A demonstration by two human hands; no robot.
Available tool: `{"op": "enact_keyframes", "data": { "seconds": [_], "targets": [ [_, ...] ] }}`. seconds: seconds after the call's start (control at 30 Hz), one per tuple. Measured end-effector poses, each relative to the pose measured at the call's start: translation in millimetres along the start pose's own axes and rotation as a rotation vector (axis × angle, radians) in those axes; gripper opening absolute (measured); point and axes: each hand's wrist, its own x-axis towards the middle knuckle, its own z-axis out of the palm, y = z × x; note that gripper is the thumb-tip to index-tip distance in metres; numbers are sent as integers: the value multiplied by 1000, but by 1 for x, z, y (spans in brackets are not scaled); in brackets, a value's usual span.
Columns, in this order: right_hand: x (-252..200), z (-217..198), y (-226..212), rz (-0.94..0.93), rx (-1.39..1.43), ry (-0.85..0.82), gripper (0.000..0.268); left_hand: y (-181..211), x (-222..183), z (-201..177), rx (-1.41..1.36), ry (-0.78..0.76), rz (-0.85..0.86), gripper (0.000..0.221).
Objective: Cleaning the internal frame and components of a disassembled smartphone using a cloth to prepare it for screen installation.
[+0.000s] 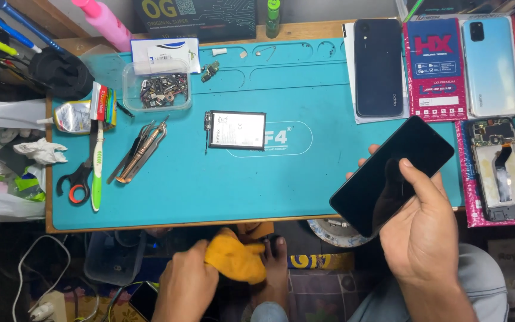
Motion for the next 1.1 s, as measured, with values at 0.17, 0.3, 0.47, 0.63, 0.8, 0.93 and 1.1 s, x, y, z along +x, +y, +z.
{"op": "enact_keyframes", "data": {
  "seconds": [0.17, 0.3, 0.47, 0.63, 0.8, 0.93, 1.1],
  "targets": [
    [-13, 12, -9, 76, 17, 5, 43, 2, 83, 67, -1299, 8, -101, 49],
    [-22, 17, -18, 178, 25, -69, 64, -10, 153, 159, -1117, 58, 393, 43],
    [13, -38, 5, 129, 568, -873, 50, 21, 66, 63, 232, 344, 442, 26],
    [10, -38, 4, 187, 646, -927, 49, 64, -44, -21, -391, -56, 236, 27],
    [11, -41, 4, 210, 632, -945, 53, 49, 113, 330, 328, 795, 444, 44],
    [7, -40, 3, 215, 629, -929, 54, 62, 74, 272, 392, 554, 428, 39],
    [5, -41, -5, 210, 585, -920, 54, 65, 78, 273, 415, 391, 394, 46]
  ]
}}
